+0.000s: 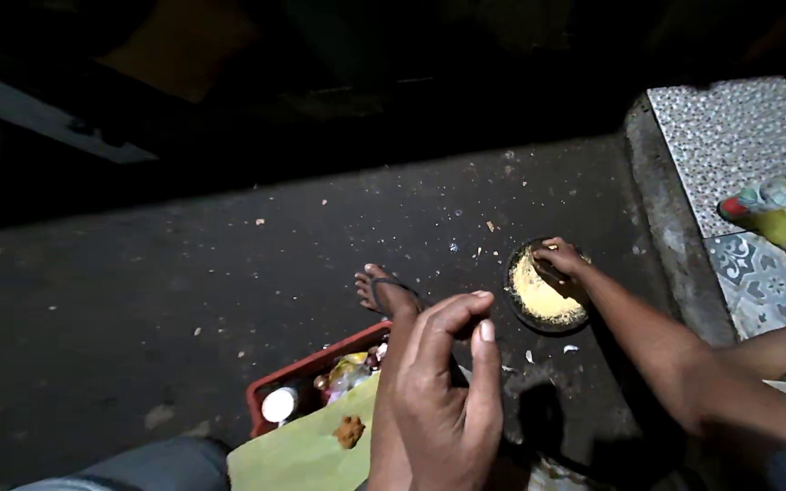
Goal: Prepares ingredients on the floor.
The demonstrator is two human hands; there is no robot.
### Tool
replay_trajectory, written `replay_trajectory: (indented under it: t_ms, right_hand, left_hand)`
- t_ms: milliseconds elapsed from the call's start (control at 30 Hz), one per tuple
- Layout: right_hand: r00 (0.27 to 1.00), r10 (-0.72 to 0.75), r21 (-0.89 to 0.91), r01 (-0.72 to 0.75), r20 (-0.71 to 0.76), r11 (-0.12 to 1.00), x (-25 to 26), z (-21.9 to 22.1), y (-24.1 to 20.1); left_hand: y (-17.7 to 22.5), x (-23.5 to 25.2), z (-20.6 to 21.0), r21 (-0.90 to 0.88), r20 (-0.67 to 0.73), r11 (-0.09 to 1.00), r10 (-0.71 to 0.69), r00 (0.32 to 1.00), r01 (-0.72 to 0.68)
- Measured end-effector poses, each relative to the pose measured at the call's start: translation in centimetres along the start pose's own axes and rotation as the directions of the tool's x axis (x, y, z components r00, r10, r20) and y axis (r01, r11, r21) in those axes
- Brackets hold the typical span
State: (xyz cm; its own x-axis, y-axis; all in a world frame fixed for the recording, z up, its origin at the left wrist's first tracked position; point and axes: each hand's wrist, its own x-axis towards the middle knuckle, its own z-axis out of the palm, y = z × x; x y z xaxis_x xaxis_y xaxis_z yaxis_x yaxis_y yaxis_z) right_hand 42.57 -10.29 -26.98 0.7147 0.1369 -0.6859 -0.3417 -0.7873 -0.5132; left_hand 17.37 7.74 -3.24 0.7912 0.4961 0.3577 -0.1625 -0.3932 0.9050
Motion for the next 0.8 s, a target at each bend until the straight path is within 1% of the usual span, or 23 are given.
replay_trajectory:
  t_ms: [33, 67, 100, 133, 167, 200, 233, 267, 300, 333, 367, 400, 433, 467, 500, 533, 567, 600, 633, 700, 733, 767, 800]
  right_hand:
    - [1.000, -0.002, 0.028, 0.003, -0.028, 1.000, 0.2, 0.6, -0.4]
    - [0.999, -0.014, -0.007, 0.014, -0.050, 1.000, 0.2, 1.4, -0.6]
    - [0.998, -0.031, -0.083, 0.026, -0.059, 0.996, -0.3, 2.3, -0.6]
    - [0.998, -0.049, -0.189, 0.042, -0.035, 0.981, -1.3, 2.9, -0.6]
    - [0.998, -0.067, -0.315, 0.070, 0.020, 0.946, -2.3, 3.4, -0.5]
    - [0.992, -0.091, -0.455, 0.121, 0.087, 0.882, -3.0, 3.9, -0.2]
    - [0.981, -0.129, -0.578, 0.189, 0.144, 0.794, -3.6, 4.1, 0.4]
    - [0.969, -0.169, -0.658, 0.246, 0.179, 0.712, -3.7, 4.1, 1.3]
    - [0.961, -0.208, -0.693, 0.277, 0.185, 0.665, -3.5, 3.8, 2.3]
    - [0.957, -0.244, -0.700, 0.282, 0.156, 0.656, -2.8, 3.3, 2.7]
    - [0.956, -0.275, -0.690, 0.268, 0.103, 0.673, -2.1, 3.1, 2.6]
    - [0.957, -0.287, -0.672, 0.243, 0.047, 0.699, -1.6, 3.1, 2.3]
    - [0.963, -0.269, -0.643, 0.207, 0.000, 0.738, -1.5, 3.3, 2.0]
    - [0.976, -0.215, -0.573, 0.151, -0.044, 0.805, -1.7, 3.5, 1.5]
    - [0.988, -0.133, -0.458, 0.081, -0.082, 0.885, -1.9, 3.8, 0.7]
    - [0.994, -0.055, -0.336, 0.022, -0.091, 0.942, -2.1, 4.3, -0.3]
    - [0.998, -0.006, -0.280, -0.013, -0.067, 0.960, -2.5, 5.1, -1.1]
    - [0.999, 0.003, -0.308, -0.014, -0.037, 0.951, -3.5, 6.0, -1.3]
    - [0.999, -0.031, -0.402, 0.022, -0.015, 0.915, -4.2, 6.8, -0.8]
    - [0.984, -0.175, -0.588, 0.154, 0.021, 0.794, -3.8, 6.9, 0.8]
    - [0.972, -0.236, -0.619, 0.193, 0.012, 0.761, -3.2, 6.5, 1.4]
    - [0.966, -0.259, -0.616, 0.192, -0.021, 0.764, -2.6, 6.3, 1.5]
    - [0.968, -0.244, -0.585, 0.161, -0.065, 0.795, -2.3, 6.1, 1.2]
  left_hand:
    - [0.1, -0.2, 0.1, -0.015, -0.004, 1.000, -0.005, 1.000, 0.005]
    - [0.2, -0.3, 0.1, -0.024, -0.003, 1.000, -0.011, 1.000, 0.011]
    - [0.3, -0.4, 0.0, -0.020, 0.001, 1.000, -0.014, 1.000, 0.015]
    - [0.4, -0.4, -0.2, -0.015, 0.005, 1.000, -0.014, 1.000, 0.014]
    - [0.5, -0.3, -0.5, -0.011, 0.005, 1.000, -0.009, 1.000, 0.009]
    - [0.5, -0.1, -0.8, -0.013, 0.000, 1.000, -0.005, 1.000, 0.005]
    - [0.5, 0.0, -1.0, -0.022, -0.007, 1.000, -0.005, 1.000, 0.005]
    - [0.5, -0.1, -1.2, -0.034, -0.014, 0.999, -0.012, 1.000, 0.011]
    - [0.5, -0.2, -1.3, -0.044, -0.025, 0.999, -0.018, 1.000, 0.017]
    - [0.4, -0.2, -1.3, -0.050, -0.037, 0.999, -0.020, 0.999, 0.018]
    - [0.3, -0.2, -1.4, -0.045, -0.047, 0.999, -0.020, 0.999, 0.018]
    - [0.3, -0.4, -1.5, -0.037, -0.050, 0.999, -0.026, 0.998, 0.024]
    - [0.3, -0.6, -1.4, -0.030, -0.044, 0.999, -0.032, 0.999, 0.030]
    - [0.3, -0.8, -1.2, -0.027, -0.035, 0.999, -0.031, 0.999, 0.030]
    - [0.3, -0.7, -1.1, -0.023, -0.028, 1.000, -0.023, 0.999, 0.022]
    - [0.2, -0.6, -1.0, -0.014, -0.022, 1.000, -0.008, 1.000, 0.008]
    - [0.3, -0.5, -1.0, -0.007, -0.019, 1.000, -0.001, 1.000, 0.001]
    - [0.3, -0.5, -1.1, -0.008, -0.014, 1.000, -0.004, 1.000, 0.004]
    - [0.3, -0.6, -1.2, -0.014, -0.016, 1.000, -0.011, 1.000, 0.011]
    - [0.3, -0.7, -1.5, -0.038, -0.036, 0.999, -0.023, 0.999, 0.021]
    - [0.3, -0.6, -1.6, -0.051, -0.049, 0.998, -0.029, 0.998, 0.027]
    - [0.3, -0.5, -1.8, -0.054, -0.056, 0.998, -0.032, 0.998, 0.029]
    - [0.4, -0.5, -1.8, -0.052, -0.064, 0.998, -0.038, 0.997, 0.034]
